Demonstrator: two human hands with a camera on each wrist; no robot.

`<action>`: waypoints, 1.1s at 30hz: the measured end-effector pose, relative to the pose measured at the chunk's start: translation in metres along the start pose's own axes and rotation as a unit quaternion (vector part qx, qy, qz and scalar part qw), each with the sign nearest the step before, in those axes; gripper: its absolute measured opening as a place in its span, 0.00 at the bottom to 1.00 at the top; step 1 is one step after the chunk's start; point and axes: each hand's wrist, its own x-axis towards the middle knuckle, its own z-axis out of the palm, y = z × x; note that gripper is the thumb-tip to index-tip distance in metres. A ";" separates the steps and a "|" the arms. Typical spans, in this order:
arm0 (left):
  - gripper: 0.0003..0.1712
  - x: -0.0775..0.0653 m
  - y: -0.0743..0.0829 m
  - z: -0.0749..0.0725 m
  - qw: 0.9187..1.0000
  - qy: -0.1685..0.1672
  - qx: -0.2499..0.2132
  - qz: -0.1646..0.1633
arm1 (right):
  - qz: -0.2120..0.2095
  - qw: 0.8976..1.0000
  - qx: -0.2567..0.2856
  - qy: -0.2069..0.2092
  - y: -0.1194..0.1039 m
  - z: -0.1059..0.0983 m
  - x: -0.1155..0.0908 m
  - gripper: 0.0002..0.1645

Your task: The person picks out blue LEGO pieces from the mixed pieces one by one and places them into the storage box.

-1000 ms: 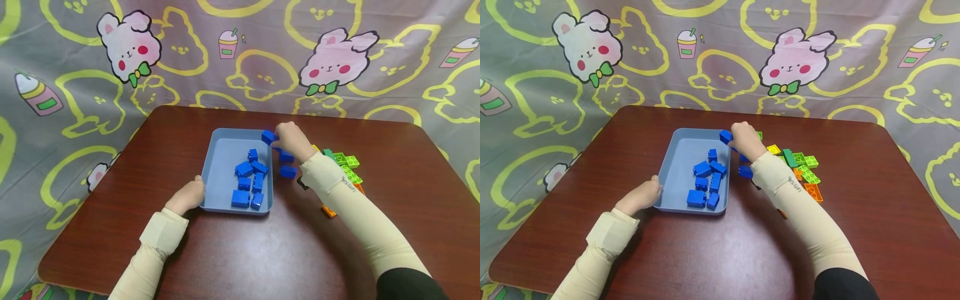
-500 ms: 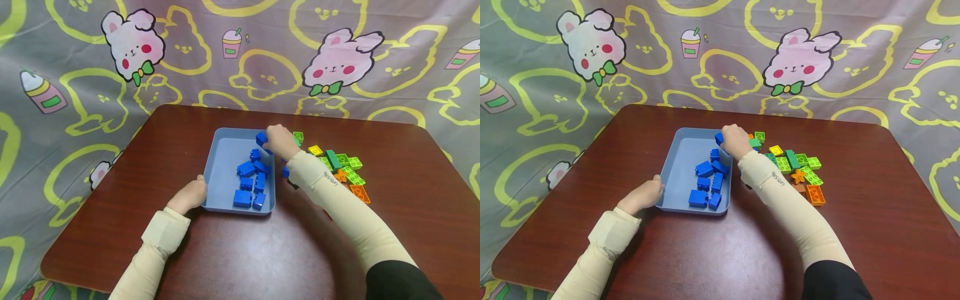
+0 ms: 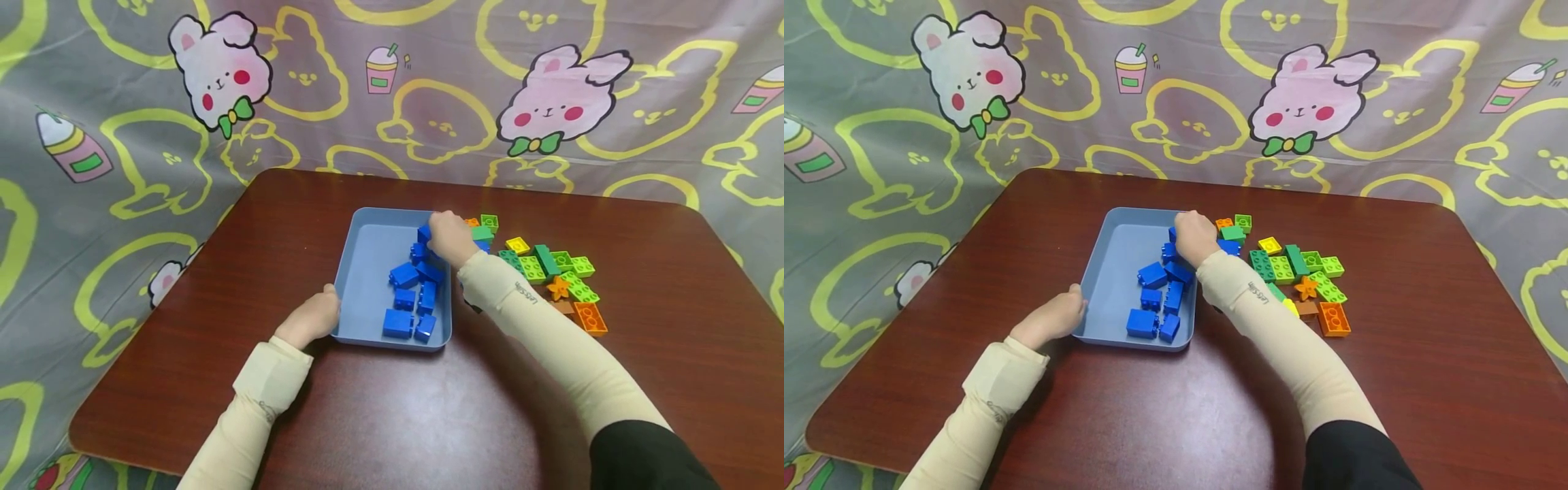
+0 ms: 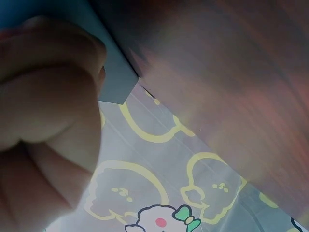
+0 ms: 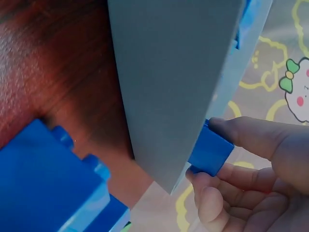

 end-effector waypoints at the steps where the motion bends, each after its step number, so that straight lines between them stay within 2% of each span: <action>1: 0.17 0.000 0.000 0.000 1.000 0.000 -0.001 0.000 | 0.000 1.000 -0.004 -0.001 0.000 0.000 0.000 0.13; 8: 0.18 0.001 0.002 0.000 1.000 -0.004 -0.005 -0.003 | -0.001 1.000 -0.026 -0.010 0.000 0.007 0.000 0.12; 17: 0.17 0.000 0.003 0.000 1.000 0.005 -0.001 0.002 | 0.000 0.998 -0.068 -0.014 0.000 0.015 -0.003 0.13; 24: 0.18 -0.001 0.003 0.000 1.000 0.009 0.000 0.009 | -0.019 0.997 -0.067 -0.013 -0.001 0.016 -0.006 0.11; 33: 0.19 0.000 0.001 0.001 1.000 0.001 -0.004 -0.002 | -0.020 0.998 -0.056 -0.032 -0.002 0.015 -0.008 0.12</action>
